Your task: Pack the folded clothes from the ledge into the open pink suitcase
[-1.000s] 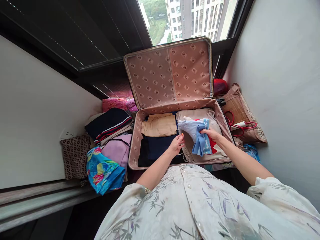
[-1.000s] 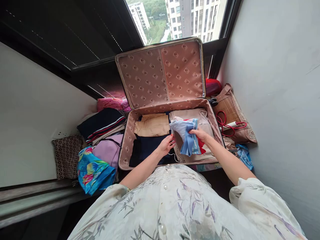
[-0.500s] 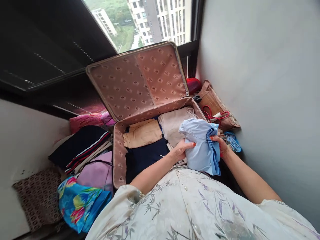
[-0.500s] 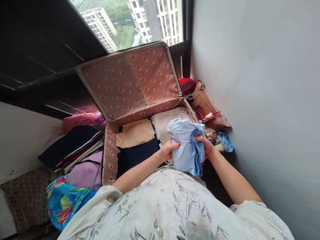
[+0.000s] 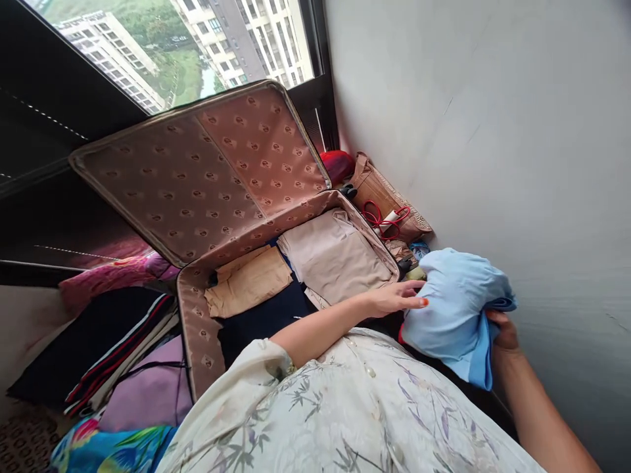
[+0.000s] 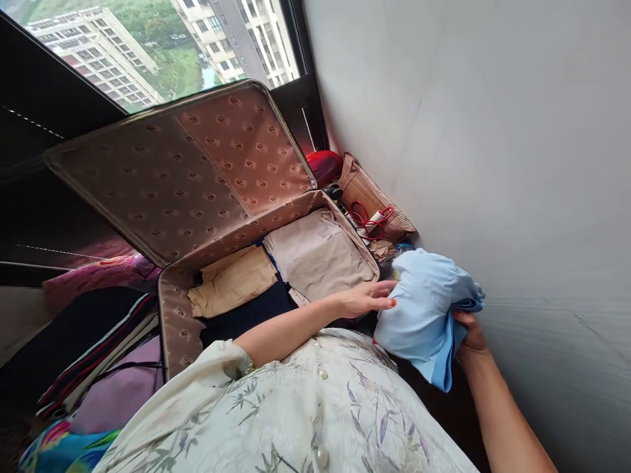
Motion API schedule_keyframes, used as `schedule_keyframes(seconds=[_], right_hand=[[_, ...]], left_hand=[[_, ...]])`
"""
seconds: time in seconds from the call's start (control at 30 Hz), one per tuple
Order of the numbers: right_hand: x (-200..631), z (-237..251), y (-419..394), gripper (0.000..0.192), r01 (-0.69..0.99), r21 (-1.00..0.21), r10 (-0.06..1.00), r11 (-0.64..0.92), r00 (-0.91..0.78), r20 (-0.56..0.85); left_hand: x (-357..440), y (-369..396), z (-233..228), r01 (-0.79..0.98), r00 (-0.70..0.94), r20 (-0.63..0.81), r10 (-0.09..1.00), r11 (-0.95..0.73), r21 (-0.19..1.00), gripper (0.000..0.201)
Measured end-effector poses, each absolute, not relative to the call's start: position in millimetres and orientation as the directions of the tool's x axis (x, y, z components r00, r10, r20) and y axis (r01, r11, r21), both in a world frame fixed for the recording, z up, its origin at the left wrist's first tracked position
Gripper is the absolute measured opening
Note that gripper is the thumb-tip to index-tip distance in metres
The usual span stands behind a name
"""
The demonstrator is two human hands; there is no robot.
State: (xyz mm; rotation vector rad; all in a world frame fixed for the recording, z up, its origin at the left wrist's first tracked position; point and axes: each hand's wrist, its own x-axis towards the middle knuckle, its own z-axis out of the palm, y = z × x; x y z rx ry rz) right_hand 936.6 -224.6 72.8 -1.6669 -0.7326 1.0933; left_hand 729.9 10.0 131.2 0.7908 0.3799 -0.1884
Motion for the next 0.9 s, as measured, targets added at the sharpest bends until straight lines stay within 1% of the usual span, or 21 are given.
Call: schedule_keyframes(seconds=[0.03,0.07,0.1,0.13,0.17,0.27,0.33,0.4,0.43,0.5,0.57,0.63,0.7,0.77,0.83,0.87,0.9], right_hand=[[946,73,-232,0.075,-0.021,-0.96,0.802,-0.279,0.545,-0.245],[956,74,-237,0.075,-0.01,-0.978,0.728,-0.207,0.666,-0.161],[968,76,-239,0.074,0.014,-0.989,0.655,-0.148,0.75,-0.087],[981,77,-239,0.073,0.053,-0.99,0.613,-0.129,0.789,-0.037],[995,77,-236,0.071,0.099,-0.985,0.595,-0.141,0.804,-0.004],[1030,65,-211,0.058,0.3,-0.913,0.647,-0.275,0.761,0.055],[1038,44,-180,0.058,0.437,-0.825,0.674,-0.358,0.732,0.096],[1026,15,-139,0.065,0.506,-0.735,0.695,-0.452,0.716,0.066],[1014,-1,-118,0.067,0.53,-0.675,0.72,-0.513,0.694,-0.002],[985,-31,-80,0.065,0.631,-0.497,0.777,-0.595,0.609,-0.158],[962,-54,-55,0.066,0.708,-0.373,0.799,-0.599,0.559,-0.222],[958,-66,-45,0.068,0.761,-0.32,0.826,-0.564,0.518,-0.223],[976,-68,-46,0.072,0.823,-0.266,0.86,-0.502,0.443,-0.254],[1003,-56,-50,0.074,0.878,-0.192,0.87,-0.439,0.361,-0.336],[1023,-33,-50,0.065,0.899,-0.126,0.861,-0.419,0.349,-0.37],[1026,-17,-47,0.058,0.9,-0.101,0.866,-0.424,0.371,-0.335],[1023,-1,-42,0.053,0.899,-0.091,0.881,-0.428,0.392,-0.264]], left_hand=[[724,16,129,0.315,0.9,-0.435,0.017,0.667,0.676,0.063],[717,24,125,0.318,0.879,-0.473,0.066,0.657,0.684,0.061],[707,33,121,0.311,0.853,-0.508,0.123,0.661,0.683,0.059],[696,44,116,0.29,0.824,-0.537,0.184,0.676,0.677,0.056],[683,54,111,0.255,0.791,-0.56,0.246,0.7,0.667,0.052],[637,82,94,0.119,0.662,-0.63,0.406,0.773,0.624,0.037],[606,94,83,0.041,0.548,-0.681,0.486,0.797,0.602,0.028],[578,100,73,-0.016,0.429,-0.727,0.537,0.809,0.588,0.021],[566,101,67,-0.04,0.372,-0.746,0.552,0.813,0.582,0.019],[545,98,58,-0.071,0.269,-0.782,0.562,0.822,0.566,0.015],[530,92,50,-0.087,0.178,-0.819,0.546,0.837,0.54,0.012],[517,85,41,-0.101,0.115,-0.845,0.522,0.853,0.513,0.011],[506,79,32,-0.09,0.08,-0.848,0.524,0.851,0.517,0.012],[499,73,22,0.037,0.052,-0.814,0.579,0.813,0.581,0.013],[496,71,11,0.213,0.031,-0.762,0.647,0.741,0.637,0.016],[496,71,5,0.283,0.025,-0.738,0.674,0.703,0.652,0.017],[498,72,0,0.33,0.022,-0.717,0.696,0.672,0.663,0.019]])
